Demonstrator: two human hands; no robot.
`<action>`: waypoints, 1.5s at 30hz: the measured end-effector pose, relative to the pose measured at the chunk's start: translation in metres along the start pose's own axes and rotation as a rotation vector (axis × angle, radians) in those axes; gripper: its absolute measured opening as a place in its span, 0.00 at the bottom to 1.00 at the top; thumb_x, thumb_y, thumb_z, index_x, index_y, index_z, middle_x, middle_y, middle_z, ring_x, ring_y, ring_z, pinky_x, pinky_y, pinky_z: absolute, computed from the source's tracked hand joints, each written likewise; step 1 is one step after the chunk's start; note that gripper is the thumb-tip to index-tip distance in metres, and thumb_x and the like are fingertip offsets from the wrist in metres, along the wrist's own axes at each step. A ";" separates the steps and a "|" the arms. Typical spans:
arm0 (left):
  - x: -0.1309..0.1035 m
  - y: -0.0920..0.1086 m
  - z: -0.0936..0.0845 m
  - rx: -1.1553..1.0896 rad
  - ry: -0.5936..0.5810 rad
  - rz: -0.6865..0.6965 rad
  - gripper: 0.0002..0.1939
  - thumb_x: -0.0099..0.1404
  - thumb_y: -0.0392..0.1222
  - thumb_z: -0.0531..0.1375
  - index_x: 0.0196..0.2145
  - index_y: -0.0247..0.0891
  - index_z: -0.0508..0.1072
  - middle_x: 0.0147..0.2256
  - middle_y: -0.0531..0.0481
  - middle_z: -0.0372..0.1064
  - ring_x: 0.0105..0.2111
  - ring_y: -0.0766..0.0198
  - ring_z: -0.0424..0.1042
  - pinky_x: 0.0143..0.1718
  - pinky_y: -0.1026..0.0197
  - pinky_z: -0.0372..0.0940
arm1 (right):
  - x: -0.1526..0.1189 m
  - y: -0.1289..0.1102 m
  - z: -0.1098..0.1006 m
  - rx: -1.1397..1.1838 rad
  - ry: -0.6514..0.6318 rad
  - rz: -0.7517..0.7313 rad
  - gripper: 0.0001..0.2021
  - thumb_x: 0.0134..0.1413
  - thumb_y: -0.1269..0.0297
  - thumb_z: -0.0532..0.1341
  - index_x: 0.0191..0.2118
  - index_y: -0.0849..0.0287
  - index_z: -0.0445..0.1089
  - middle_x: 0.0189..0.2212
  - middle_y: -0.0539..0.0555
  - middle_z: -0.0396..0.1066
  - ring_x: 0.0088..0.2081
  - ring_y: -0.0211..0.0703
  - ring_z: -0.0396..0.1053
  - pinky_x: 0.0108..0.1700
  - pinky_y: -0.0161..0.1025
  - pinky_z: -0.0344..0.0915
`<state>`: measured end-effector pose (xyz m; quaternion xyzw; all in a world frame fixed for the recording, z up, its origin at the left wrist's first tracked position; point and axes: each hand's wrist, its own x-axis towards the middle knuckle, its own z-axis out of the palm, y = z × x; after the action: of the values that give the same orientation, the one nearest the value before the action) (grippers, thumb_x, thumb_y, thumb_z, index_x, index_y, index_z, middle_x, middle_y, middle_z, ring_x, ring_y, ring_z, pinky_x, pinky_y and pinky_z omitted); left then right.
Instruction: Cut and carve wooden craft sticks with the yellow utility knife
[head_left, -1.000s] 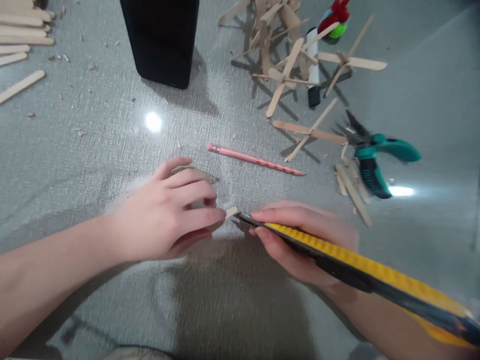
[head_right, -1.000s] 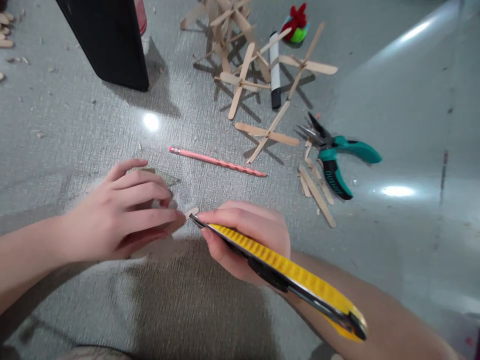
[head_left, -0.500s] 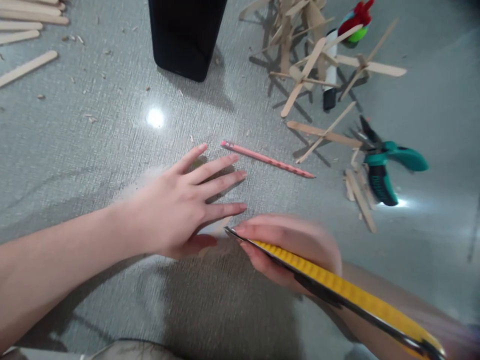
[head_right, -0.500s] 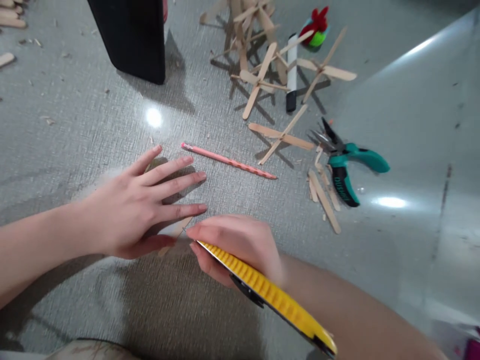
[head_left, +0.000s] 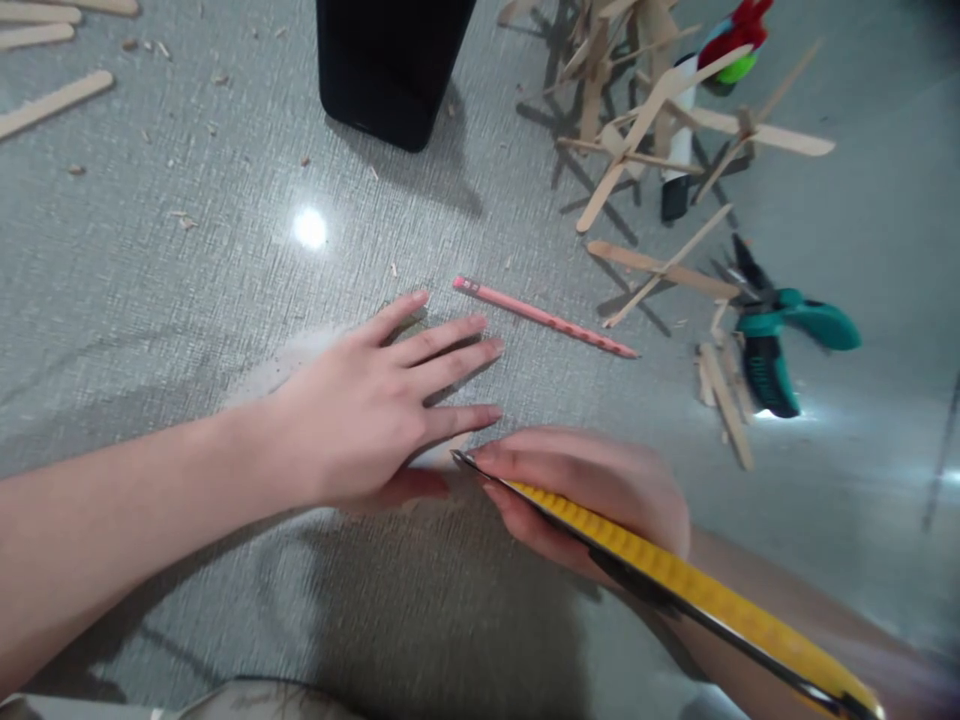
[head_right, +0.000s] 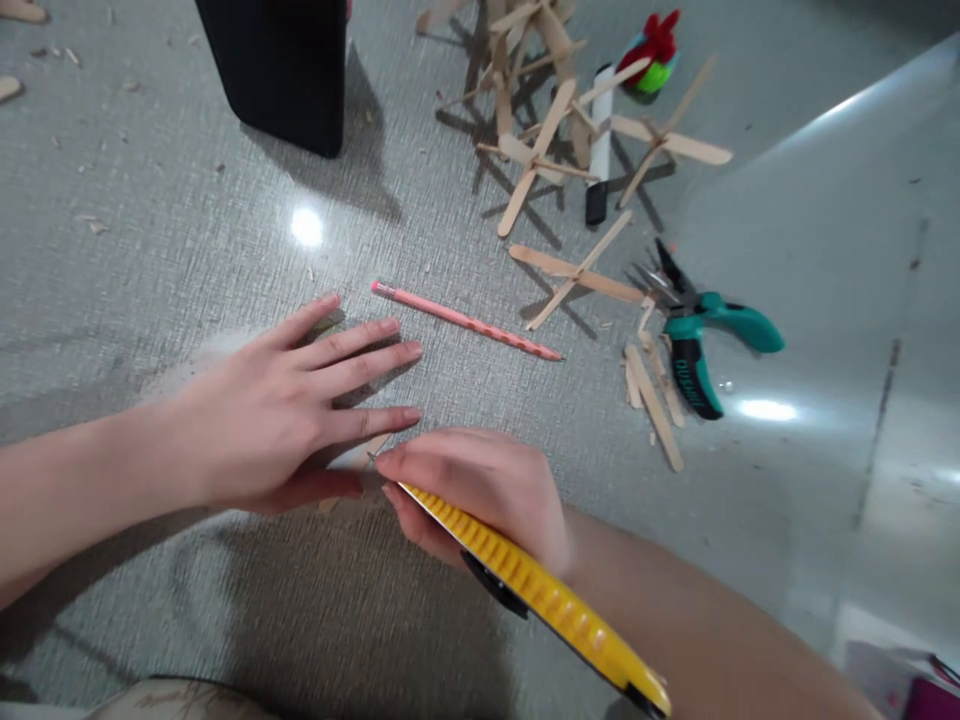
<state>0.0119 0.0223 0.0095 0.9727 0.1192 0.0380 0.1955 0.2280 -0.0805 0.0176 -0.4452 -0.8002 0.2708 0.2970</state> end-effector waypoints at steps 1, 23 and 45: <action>0.000 0.000 0.000 0.001 -0.002 0.000 0.28 0.68 0.59 0.60 0.62 0.49 0.70 0.69 0.45 0.55 0.71 0.47 0.51 0.71 0.36 0.41 | 0.000 0.000 0.000 -0.001 0.006 -0.001 0.13 0.59 0.74 0.61 0.48 0.54 0.68 0.32 0.50 0.80 0.31 0.40 0.79 0.34 0.35 0.78; 0.001 0.001 0.000 -0.002 -0.021 -0.003 0.30 0.66 0.61 0.61 0.62 0.49 0.69 0.69 0.43 0.55 0.70 0.48 0.52 0.71 0.40 0.43 | 0.000 -0.004 -0.003 0.037 -0.056 0.017 0.15 0.61 0.74 0.60 0.51 0.53 0.66 0.30 0.49 0.78 0.29 0.39 0.77 0.31 0.37 0.75; 0.001 0.000 0.002 -0.005 0.001 0.005 0.29 0.67 0.61 0.61 0.62 0.49 0.70 0.69 0.43 0.56 0.70 0.49 0.53 0.71 0.40 0.45 | -0.004 -0.003 0.001 0.058 -0.034 0.032 0.15 0.60 0.75 0.61 0.51 0.53 0.68 0.30 0.49 0.77 0.29 0.39 0.76 0.33 0.37 0.75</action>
<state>0.0132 0.0219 0.0076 0.9725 0.1167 0.0391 0.1979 0.2271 -0.0857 0.0182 -0.4445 -0.7896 0.3063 0.2918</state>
